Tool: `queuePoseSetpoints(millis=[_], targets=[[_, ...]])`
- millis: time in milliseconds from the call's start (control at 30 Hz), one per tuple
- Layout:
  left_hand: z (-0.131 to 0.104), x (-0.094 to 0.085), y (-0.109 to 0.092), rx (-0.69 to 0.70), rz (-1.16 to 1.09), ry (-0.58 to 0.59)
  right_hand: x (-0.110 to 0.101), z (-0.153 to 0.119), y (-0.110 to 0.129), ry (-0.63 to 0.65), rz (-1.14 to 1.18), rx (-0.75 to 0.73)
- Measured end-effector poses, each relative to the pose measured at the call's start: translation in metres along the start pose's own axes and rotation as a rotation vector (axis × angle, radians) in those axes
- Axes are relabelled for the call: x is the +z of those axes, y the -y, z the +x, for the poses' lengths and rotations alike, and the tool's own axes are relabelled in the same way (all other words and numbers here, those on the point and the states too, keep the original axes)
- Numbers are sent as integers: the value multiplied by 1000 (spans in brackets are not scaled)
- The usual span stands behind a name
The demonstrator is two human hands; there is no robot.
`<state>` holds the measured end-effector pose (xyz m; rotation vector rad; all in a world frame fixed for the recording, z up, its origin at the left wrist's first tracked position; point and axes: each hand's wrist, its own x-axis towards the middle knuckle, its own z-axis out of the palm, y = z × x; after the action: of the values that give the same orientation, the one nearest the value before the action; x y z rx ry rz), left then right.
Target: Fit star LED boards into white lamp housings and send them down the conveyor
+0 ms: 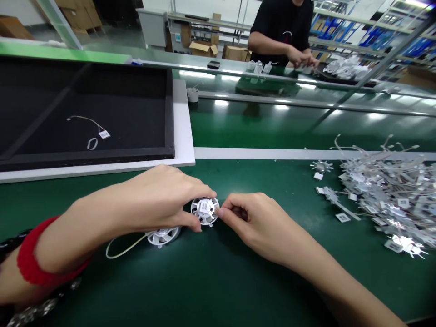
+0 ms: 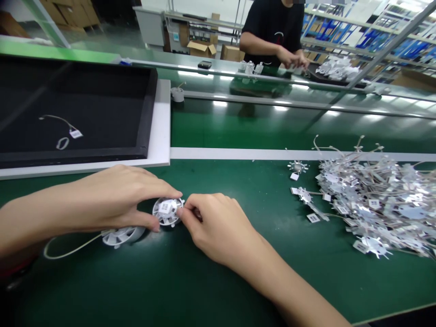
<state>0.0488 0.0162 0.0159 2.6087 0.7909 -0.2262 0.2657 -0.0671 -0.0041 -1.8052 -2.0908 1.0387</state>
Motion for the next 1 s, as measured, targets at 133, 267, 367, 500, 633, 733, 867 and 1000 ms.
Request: queuePoseSetpoints(millis=[133, 267, 367, 500, 633, 733, 867, 1000], targets=[[0, -2, -2, -22, -51, 22, -4, 0, 0, -4, -10, -13], [3, 0, -3, 22, -100, 41, -9, -1, -3, -3, -38, -80], [5, 3, -2, 22, -111, 50, -9, -2, -7, -20, -107, -140], [3, 3, -2, -3, -123, 57, -5, -3, -10, -30, -204, -195], [-2, 1, 4, 19, -168, -7, -3, -2, -10, -30, -235, -198], [-5, 0, 10, 34, -196, -66, -4, -1, -9, -16, -217, -183], [-5, 0, 12, -5, -227, -27, -7, -2, -9, -2, -213, -171], [-6, -4, 13, -21, -251, -22, -9, -3, -11, -87, -240, -231]])
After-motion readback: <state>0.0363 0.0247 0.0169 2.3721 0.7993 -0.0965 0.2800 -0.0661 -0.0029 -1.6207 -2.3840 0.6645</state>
